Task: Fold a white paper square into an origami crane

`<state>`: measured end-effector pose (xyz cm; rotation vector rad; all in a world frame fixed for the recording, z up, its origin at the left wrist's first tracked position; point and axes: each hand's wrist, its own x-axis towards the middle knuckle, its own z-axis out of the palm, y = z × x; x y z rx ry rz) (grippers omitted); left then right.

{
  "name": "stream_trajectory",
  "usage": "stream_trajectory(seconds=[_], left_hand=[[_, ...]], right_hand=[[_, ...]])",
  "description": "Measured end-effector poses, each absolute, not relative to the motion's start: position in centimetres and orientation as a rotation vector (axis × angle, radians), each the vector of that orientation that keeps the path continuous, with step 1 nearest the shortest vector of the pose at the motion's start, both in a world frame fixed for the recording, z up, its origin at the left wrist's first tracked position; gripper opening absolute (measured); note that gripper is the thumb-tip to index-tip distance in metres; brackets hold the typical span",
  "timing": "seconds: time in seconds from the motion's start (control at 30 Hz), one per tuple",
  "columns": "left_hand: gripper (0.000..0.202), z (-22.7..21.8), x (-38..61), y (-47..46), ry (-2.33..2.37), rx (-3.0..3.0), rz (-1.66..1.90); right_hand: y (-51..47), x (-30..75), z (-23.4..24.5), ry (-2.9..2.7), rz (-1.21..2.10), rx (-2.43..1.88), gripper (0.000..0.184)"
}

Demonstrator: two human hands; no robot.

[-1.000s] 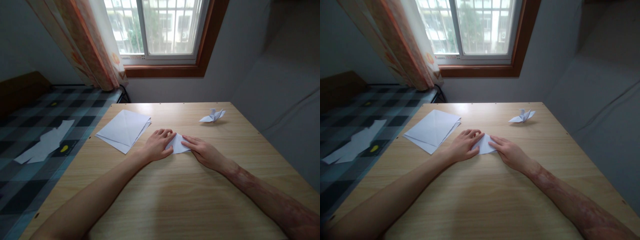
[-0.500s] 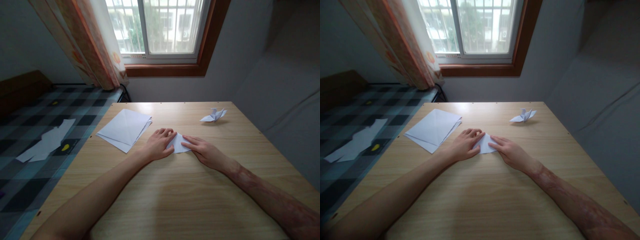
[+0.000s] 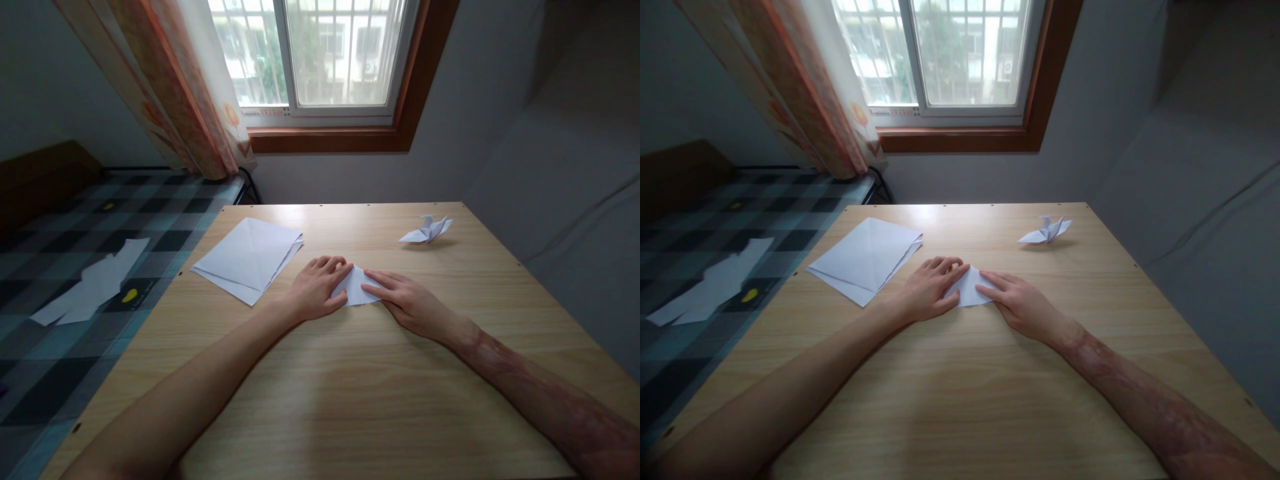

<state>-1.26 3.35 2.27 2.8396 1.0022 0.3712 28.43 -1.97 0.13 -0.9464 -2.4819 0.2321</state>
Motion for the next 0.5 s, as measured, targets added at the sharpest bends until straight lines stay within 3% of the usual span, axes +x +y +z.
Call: stream_trajectory(seconds=[0.5], left_hand=[[0.060,2.29,-1.25,3.29,0.997,2.848,0.350]], right_hand=[[-2.10,28.35,0.33,-2.500,0.164,-0.964,0.059]])
